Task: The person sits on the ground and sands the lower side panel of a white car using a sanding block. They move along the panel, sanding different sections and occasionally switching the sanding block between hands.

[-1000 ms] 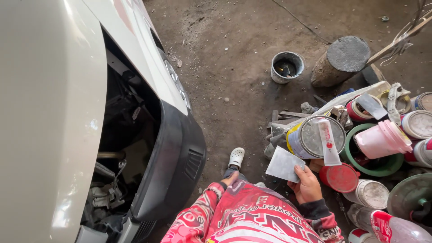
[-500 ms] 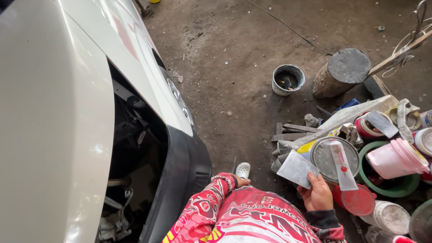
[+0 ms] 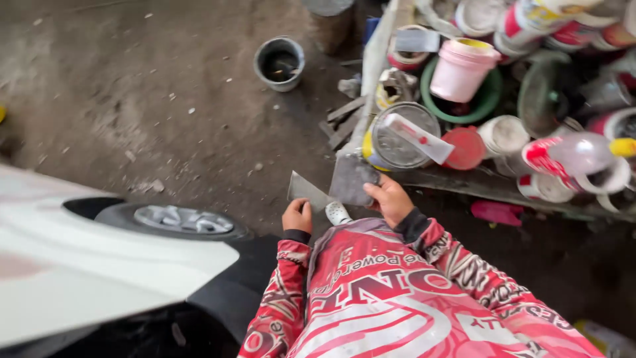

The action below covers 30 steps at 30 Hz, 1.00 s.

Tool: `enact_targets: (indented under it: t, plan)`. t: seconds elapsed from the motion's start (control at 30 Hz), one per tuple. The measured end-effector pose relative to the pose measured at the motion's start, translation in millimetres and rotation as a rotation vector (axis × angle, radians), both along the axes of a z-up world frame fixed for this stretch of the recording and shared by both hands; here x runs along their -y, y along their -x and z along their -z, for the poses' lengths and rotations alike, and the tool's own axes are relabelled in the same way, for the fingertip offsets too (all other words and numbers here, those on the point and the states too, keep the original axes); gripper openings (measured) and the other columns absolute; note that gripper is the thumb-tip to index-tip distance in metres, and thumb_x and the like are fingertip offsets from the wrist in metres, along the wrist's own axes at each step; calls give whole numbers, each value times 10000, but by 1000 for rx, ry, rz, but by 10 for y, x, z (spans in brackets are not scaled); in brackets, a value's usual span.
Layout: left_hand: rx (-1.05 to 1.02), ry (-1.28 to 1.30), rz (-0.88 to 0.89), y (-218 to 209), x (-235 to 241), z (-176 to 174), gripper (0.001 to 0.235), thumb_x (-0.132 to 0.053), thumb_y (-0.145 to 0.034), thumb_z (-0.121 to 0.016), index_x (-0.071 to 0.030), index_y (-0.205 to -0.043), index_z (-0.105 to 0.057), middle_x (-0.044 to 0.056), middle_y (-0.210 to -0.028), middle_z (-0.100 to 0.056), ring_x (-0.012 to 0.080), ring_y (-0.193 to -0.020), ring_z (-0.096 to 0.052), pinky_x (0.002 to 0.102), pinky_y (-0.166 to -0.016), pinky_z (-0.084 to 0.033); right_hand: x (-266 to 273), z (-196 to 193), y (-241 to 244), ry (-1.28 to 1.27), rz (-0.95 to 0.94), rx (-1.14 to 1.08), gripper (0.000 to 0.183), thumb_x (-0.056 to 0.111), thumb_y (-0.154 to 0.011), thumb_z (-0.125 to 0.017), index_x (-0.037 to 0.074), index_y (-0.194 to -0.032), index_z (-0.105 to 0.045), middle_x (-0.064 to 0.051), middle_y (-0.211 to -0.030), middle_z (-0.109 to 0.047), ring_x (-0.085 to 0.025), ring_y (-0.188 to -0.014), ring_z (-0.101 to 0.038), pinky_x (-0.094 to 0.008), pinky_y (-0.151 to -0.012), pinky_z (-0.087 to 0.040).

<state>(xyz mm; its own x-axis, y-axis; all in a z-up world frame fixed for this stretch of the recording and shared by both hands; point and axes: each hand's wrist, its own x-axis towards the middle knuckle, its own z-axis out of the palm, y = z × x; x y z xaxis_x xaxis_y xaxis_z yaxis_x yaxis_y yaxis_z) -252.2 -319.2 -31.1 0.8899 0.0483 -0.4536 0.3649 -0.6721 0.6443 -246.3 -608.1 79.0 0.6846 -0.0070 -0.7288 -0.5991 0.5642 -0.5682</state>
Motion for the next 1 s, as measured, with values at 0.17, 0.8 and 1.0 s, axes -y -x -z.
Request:
enact_targets:
  t: [0.17, 0.8, 1.0]
  plan:
    - [40, 337, -73, -527, 466, -767, 177, -194, -967, -739, -21, -933, -725, 19, -744, -684, 62, -669, -593, 252, -629, -504, 213, -490, 131, 133, -224, 30, 542, 21, -975, -627, 55, -1488, -454, -62, -999, -645, -112, -864, -576, -282, -762, -489]
    - [-79, 464, 22, -541, 1860, -779, 239, -163, -948, -708, -29, -1138, -654, 5, -851, -643, 81, -738, -575, 246, -672, -483, 837, -53, 274, 249, 237, -66, 532, -3, -932, -614, 43, -1405, -374, -129, -1034, -684, -202, -890, -719, -358, -775, -623]
    - [210, 455, 109, -484, 2159, -819, 815, -155, -933, -729, -16, -1594, -273, 253, -1526, -463, 334, -1385, -496, 391, -1151, -385, 1028, 172, 352, 453, 6, -16, 415, 39, -966, -676, 2, -1281, -408, -125, -925, -716, -177, -763, -746, -307, -689, -604]
